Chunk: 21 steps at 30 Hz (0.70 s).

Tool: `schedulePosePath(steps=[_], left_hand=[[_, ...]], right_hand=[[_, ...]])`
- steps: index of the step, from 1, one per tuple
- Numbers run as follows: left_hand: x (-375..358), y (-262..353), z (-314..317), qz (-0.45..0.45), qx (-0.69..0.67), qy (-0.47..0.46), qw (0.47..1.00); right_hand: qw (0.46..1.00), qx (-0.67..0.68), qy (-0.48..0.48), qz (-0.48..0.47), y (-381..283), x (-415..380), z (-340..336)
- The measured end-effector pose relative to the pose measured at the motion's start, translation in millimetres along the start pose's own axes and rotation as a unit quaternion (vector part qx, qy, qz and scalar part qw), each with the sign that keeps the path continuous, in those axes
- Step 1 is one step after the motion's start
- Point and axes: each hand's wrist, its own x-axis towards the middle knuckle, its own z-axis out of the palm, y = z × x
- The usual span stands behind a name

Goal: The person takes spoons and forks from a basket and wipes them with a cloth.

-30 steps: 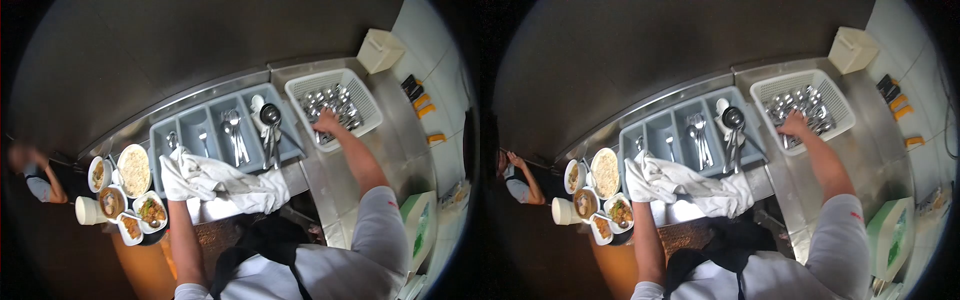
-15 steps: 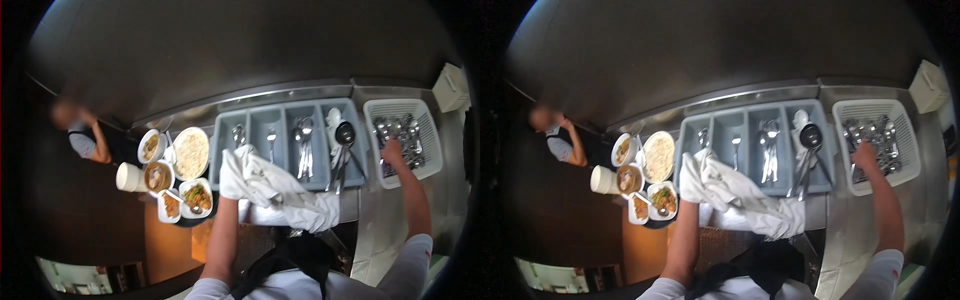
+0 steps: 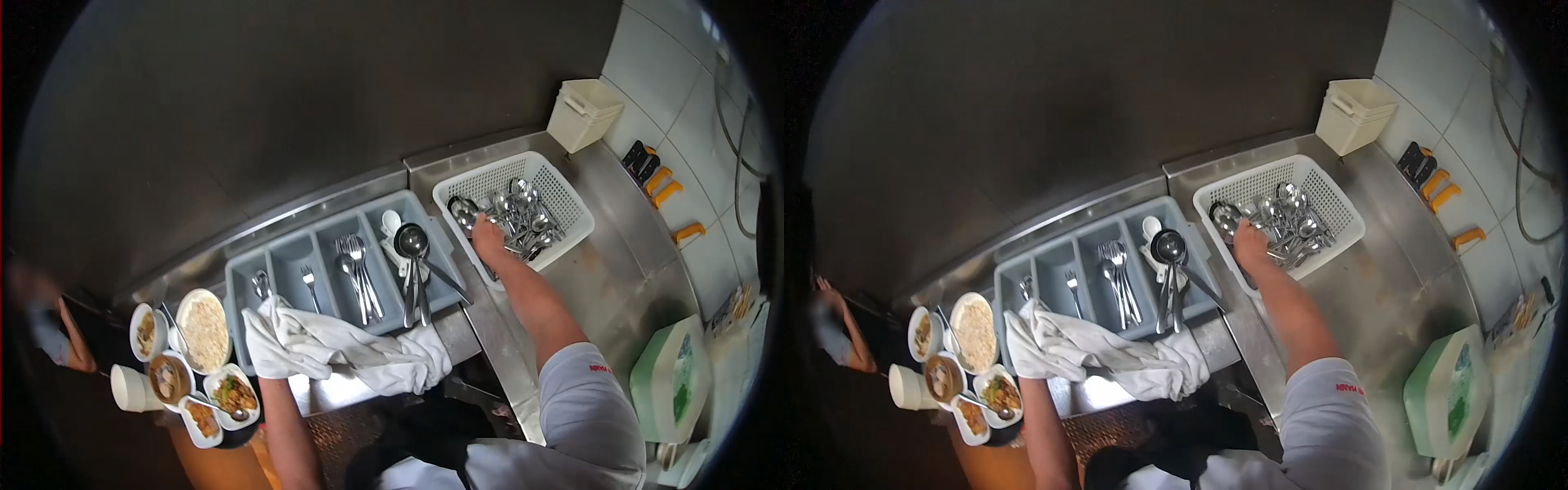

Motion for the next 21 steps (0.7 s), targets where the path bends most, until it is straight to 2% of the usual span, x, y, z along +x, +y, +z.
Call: schedulePosePath(steps=[3,4,5,7,10,11,13,14,15,17,18,21], left_hand=[[7.0,-1.6,-20.7,-0.038,-0.038,-0.041,0.998],[6.0,-2.3,-8.8,0.003,0.006,0.020,1.000],[12.2,-3.8,-19.8,0.014,0.011,-0.043,0.999],[8.8,-2.0,-4.2,0.021,0.008,-0.063,0.998],[-7.3,2.3,8.0,-0.032,-0.035,-0.016,0.999],[-6.8,-0.7,9.1,-0.015,-0.023,0.005,1.000],[-0.8,-2.8,7.1,0.023,0.006,0.044,0.999],[1.8,-4.6,-1.5,0.028,0.019,0.048,0.998],[2.8,-3.4,-7.5,0.028,0.021,0.028,0.999],[4.9,-4.7,-13.6,0.031,0.020,-0.011,0.999],[-3.7,-4.6,-5.9,0.037,0.031,0.007,0.999],[-0.6,-6.7,-8.8,0.046,0.042,0.033,0.998]], right_hand=[[1.000,0.019,-0.007,0.013,-0.4,-7.8,-14.0],[0.999,0.031,-0.014,0.029,-3.3,-13.3,-21.6],[0.998,0.040,-0.025,0.046,-5.6,-13.7,-30.2],[0.996,0.074,0.019,0.035,-5.6,-10.7,-38.8],[0.981,0.167,0.093,0.031,3.6,-9.1,-46.6],[0.970,0.207,0.123,0.030,5.3,-5.0,-57.9],[0.920,0.372,0.121,-0.003,19.8,-2.8,-81.8],[0.871,0.467,0.144,-0.046,26.1,-3.5,-90.6],[0.827,0.554,0.089,-0.018,39.9,10.1,-86.6],[0.676,0.732,0.073,-0.046,36.3,-12.4,-122.2],[0.663,0.747,0.032,-0.038,43.7,-6.7,-125.5],[0.606,0.789,0.102,-0.019,45.0,-5.1,-116.6]])
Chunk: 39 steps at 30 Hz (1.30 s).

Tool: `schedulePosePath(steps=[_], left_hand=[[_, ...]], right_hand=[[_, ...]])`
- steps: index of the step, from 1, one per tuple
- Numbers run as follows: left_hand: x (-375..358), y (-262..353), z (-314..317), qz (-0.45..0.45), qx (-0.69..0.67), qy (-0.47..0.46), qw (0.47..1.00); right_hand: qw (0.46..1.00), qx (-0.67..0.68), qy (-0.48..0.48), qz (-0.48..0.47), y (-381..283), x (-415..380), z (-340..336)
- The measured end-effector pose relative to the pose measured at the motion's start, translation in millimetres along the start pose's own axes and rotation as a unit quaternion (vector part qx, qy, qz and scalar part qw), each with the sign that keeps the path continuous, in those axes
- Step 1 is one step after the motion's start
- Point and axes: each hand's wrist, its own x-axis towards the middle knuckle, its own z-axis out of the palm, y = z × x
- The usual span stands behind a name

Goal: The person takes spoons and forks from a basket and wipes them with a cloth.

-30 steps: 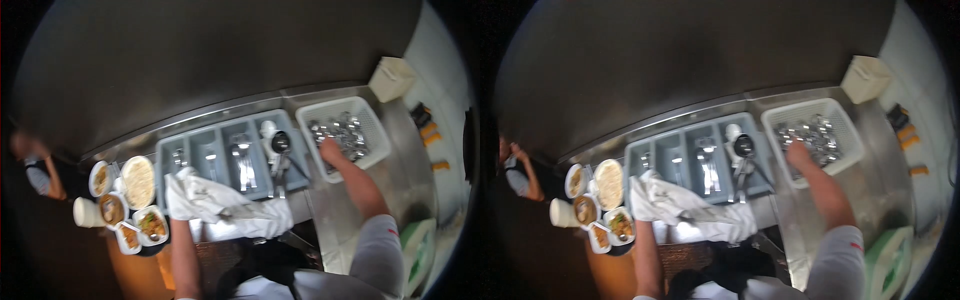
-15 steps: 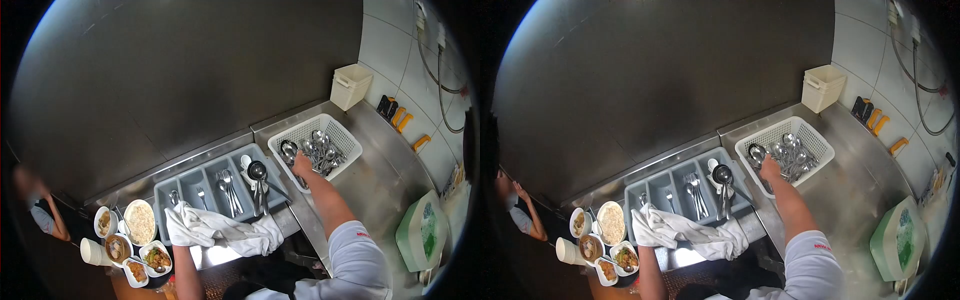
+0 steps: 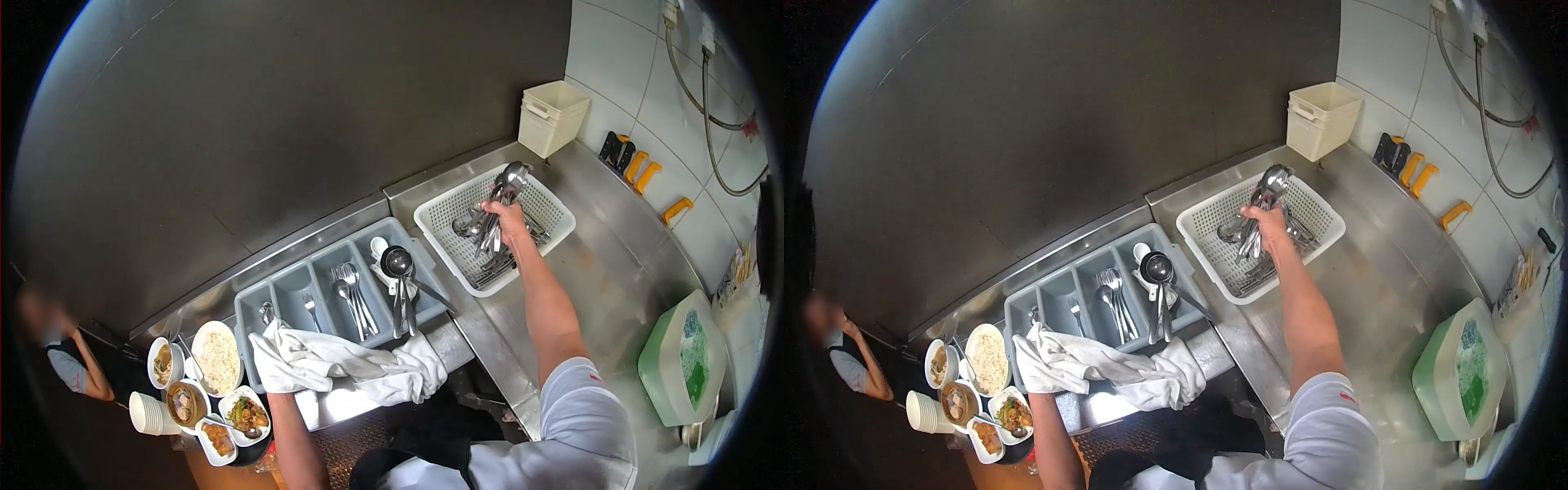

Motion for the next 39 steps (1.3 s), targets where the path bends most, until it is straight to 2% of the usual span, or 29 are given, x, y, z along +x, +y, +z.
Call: schedulePosePath(steps=[4,6,8,10,11,14,15,16,18,20,22,24,26,28,29,32,33,34,36,37,38,39], left_hand=[[-4.9,1.9,6.7,-0.008,0.012,0.019,1.000],[1.4,-0.1,-1.4,-0.001,0.000,0.003,1.000],[-3.1,1.6,-3.4,-0.012,0.012,0.003,1.000],[1.1,2.6,-6.1,-0.011,0.005,-0.012,1.000],[3.8,1.2,-7.8,-0.004,0.014,-0.018,1.000],[-3.5,-0.4,-3.8,-0.012,0.010,-0.013,1.000],[-3.2,0.1,-2.5,-0.017,0.003,-0.011,1.000],[-2.3,-0.3,-3.2,-0.024,-0.013,-0.021,0.999],[-2.7,1.4,-5.9,-0.039,-0.044,-0.043,0.997],[-0.8,2.3,-5.3,-0.040,-0.052,-0.051,0.997],[3.3,1.3,-11.8,-0.025,-0.031,-0.050,0.998],[-11.2,3.5,19.9,-0.027,-0.025,0.002,0.999],[-12.8,5.2,30.7,-0.026,-0.016,0.044,0.999],[-12.4,4.5,27.6,-0.021,-0.008,0.079,0.997],[-11.6,4.4,21.0,-0.021,-0.011,0.041,0.999],[-15.8,8.6,29.5,-0.038,-0.018,0.025,0.999],[-10.0,10.4,4.1,-0.064,-0.028,-0.029,0.997],[-10.4,7.8,4.5,-0.052,-0.010,-0.036,0.998],[-0.5,6.3,-8.3,-0.039,-0.002,-0.107,0.994],[-2.7,7.7,-4.5,-0.044,-0.002,-0.103,0.994],[-7.1,8.6,4.2,-0.027,0.048,-0.017,0.998],[-12.1,10.9,8.0,-0.040,0.064,-0.008,0.997]], right_hand=[[0.997,-0.072,0.023,0.020,-26.9,6.4,-6.3],[0.997,-0.039,0.011,-0.066,-38.1,3.9,-5.8],[0.992,-0.084,0.054,-0.082,-13.3,11.8,-19.3],[0.954,-0.244,0.170,-0.052,0.5,7.5,-11.0],[0.971,-0.189,0.148,0.004,3.0,2.5,-13.8],[0.974,-0.107,0.183,-0.086,24.3,23.5,-30.5],[0.970,-0.097,0.191,-0.112,4.2,8.8,-16.7],[0.957,-0.151,0.208,-0.135,-3.9,0.4,-11.3],[0.956,-0.134,0.211,-0.154,33.4,17.2,-29.9],[0.937,-0.203,0.237,-0.155,43.3,24.6,-33.2],[0.929,-0.217,0.245,-0.170,34.0,30.7,-22.7],[0.934,-0.184,0.242,-0.186,-5.8,11.3,-5.2],[0.917,-0.191,0.265,-0.229,-44.9,-2.1,9.8],[0.922,-0.090,0.241,-0.291,-85.1,-12.3,17.1],[0.919,-0.073,0.232,-0.310,-105.5,-16.5,12.9],[0.913,-0.062,0.223,-0.337,-177.8,-54.9,4.3],[0.908,-0.065,0.238,-0.338,-197.9,-72.1,0.3],[0.903,-0.068,0.254,-0.340,-213.2,-90.0,-7.4],[0.883,-0.093,0.301,-0.347,-222.3,-125.0,-33.0],[0.846,-0.120,0.349,-0.386,-195.2,-116.0,-65.5],[0.803,-0.151,0.400,-0.416,-162.8,-116.5,-104.0],[0.817,-0.243,0.402,-0.333,-153.1,-134.7,-112.2]])
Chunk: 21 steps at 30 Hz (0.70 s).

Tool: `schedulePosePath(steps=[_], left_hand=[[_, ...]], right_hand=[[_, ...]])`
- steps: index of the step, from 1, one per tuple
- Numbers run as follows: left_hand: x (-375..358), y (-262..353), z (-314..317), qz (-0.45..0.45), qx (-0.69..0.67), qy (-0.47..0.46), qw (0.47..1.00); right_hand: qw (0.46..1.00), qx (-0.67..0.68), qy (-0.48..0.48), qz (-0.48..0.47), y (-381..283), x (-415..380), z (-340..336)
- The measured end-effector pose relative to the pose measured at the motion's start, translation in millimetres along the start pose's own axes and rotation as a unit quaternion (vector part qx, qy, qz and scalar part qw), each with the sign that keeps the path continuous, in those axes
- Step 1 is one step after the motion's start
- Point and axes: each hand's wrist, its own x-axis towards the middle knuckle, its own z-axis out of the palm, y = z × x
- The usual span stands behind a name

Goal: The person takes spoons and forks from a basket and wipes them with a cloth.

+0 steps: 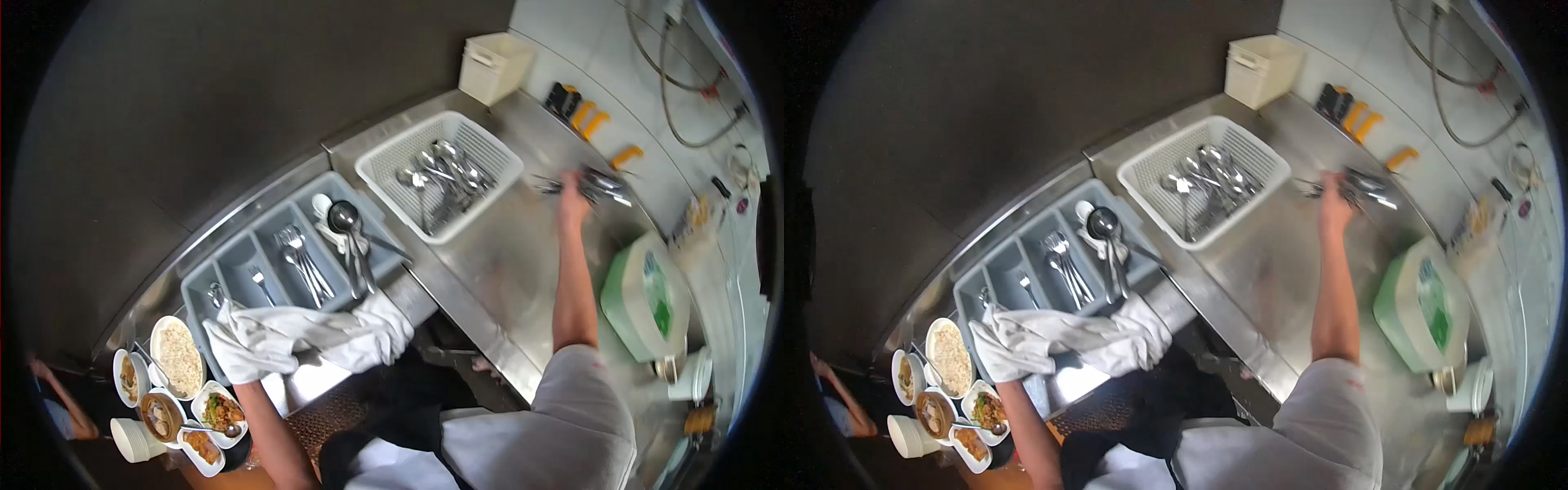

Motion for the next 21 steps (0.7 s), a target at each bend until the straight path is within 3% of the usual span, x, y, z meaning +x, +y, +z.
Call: schedulePosePath(steps=[1,2,3,5,6,8,9,11,12,14,15,17,18,20,21], left_hand=[[0.6,0.2,3.1,-0.002,0.007,0.006,1.000],[7.1,0.7,-7.9,-0.028,-0.101,-0.147,0.984],[10.0,-1.8,-8.1,-0.008,-0.104,-0.134,0.985],[4.1,3.2,-7.6,0.014,-0.057,-0.110,0.992],[-5.0,4.9,0.7,0.087,0.048,-0.131,0.986],[-25.8,12.1,18.6,0.269,0.384,-0.146,0.871],[-27.2,1.3,10.8,0.304,0.428,-0.124,0.842],[-32.0,-20.2,-6.5,0.368,0.510,-0.068,0.774],[-33.8,-28.3,-25.1,0.230,0.273,-0.133,0.925],[-51.2,-25.8,-7.5,0.101,0.068,-0.162,0.979],[-60.6,-24.6,0.7,0.037,-0.035,-0.156,0.986],[-74.2,-42.9,-10.6,0.119,0.141,-0.157,0.970],[-95.2,-28.4,29.2,-0.062,-0.029,-0.309,0.949],[-113.6,-24.0,89.9,-0.149,-0.083,-0.440,0.882],[-112.8,-39.3,89.2,-0.085,0.042,-0.422,0.902]], right_hand=[[0.994,-0.093,-0.056,0.032,1.7,-5.5,-5.6],[0.999,-0.036,-0.024,0.028,34.8,-3.3,-17.9],[0.999,0.015,0.001,0.031,66.0,-4.6,-36.3],[0.985,-0.088,-0.018,0.149,68.5,-12.4,-58.0],[0.991,-0.105,0.038,0.069,84.8,-9.2,-65.7],[0.976,-0.169,-0.036,0.134,61.8,2.5,-68.2],[0.958,-0.214,-0.071,0.176,48.7,-8.4,-89.5],[0.984,-0.135,-0.068,0.096,18.8,-4.5,-80.1],[0.986,-0.126,-0.074,0.079,10.5,-11.3,-85.4],[0.990,-0.110,-0.067,0.056,-16.8,-18.1,-99.0],[0.989,-0.105,-0.087,0.061,-23.4,-4.0,-85.1],[0.978,-0.129,-0.118,0.113,-20.9,-14.2,-107.5],[0.961,-0.201,-0.143,0.123,-29.5,-20.9,-108.2],[0.963,-0.075,-0.179,0.188,-48.5,-44.9,-103.3],[0.951,-0.018,-0.200,0.235,-49.5,-70.9,-109.4]])
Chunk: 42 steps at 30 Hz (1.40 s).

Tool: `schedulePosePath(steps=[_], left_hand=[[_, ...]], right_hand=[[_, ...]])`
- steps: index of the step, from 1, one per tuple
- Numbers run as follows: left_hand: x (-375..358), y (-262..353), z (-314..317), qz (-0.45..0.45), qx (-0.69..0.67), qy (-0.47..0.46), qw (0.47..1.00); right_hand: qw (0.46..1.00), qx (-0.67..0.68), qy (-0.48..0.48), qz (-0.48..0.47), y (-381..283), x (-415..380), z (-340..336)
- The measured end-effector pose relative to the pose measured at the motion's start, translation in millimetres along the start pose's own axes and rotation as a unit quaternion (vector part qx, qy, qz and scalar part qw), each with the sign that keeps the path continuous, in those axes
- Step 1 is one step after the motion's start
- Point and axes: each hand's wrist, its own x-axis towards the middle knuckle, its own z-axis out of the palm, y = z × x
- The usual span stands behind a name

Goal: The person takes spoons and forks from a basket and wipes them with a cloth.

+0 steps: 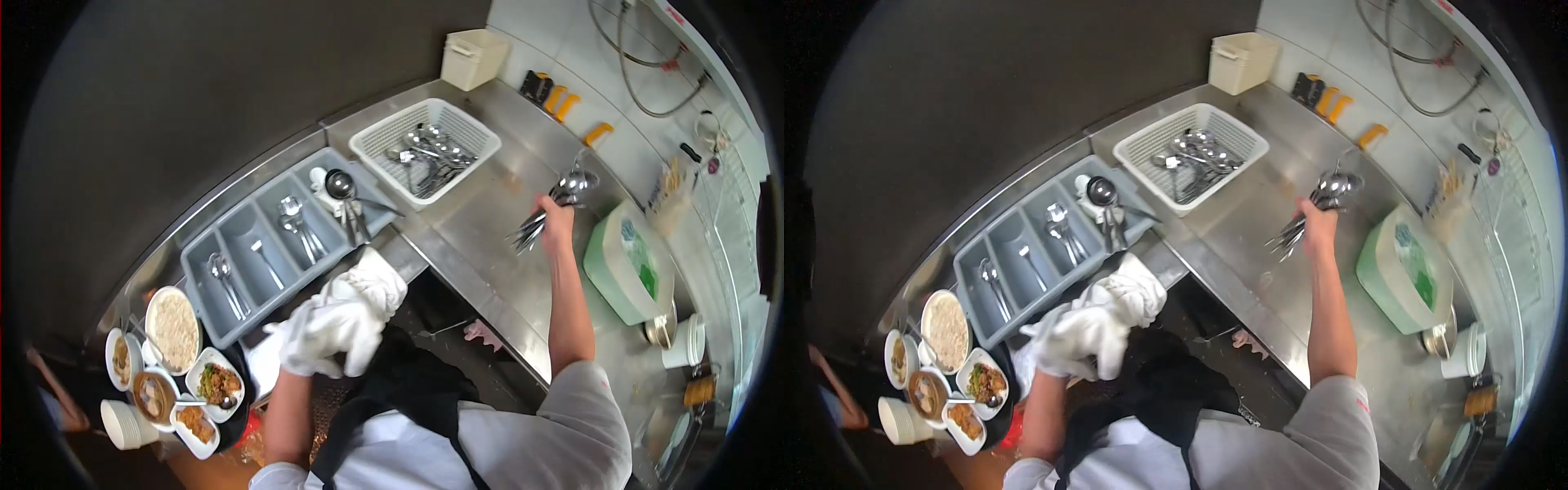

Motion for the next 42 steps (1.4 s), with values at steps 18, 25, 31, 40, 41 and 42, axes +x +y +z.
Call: schedulePosePath(steps=[18,25,31,40,41,42], left_hand=[[80.5,-34.7,1.7,0.050,0.038,0.060,0.996],[51.3,-12.6,4.4,0.161,0.290,-0.034,0.943],[21.4,-9.2,-21.3,0.100,0.153,0.159,0.970],[-37.6,-65.1,-0.6,0.001,0.497,-0.050,0.866],[-43.9,-70.2,-0.5,0.007,0.534,-0.066,0.843],[-49.4,-76.8,0.5,0.023,0.574,-0.066,0.816]], right_hand=[[0.731,0.072,-0.551,0.396,1.4,-277.6,116.1],[0.727,0.078,-0.560,0.389,24.9,-282.6,104.8],[0.746,0.136,-0.530,0.379,-12.5,-262.4,112.0],[0.915,0.029,-0.396,0.072,10.0,-292.4,165.8],[0.912,0.002,-0.407,0.047,11.8,-296.7,164.7],[0.909,-0.025,-0.415,0.024,12.7,-300.9,164.9]])
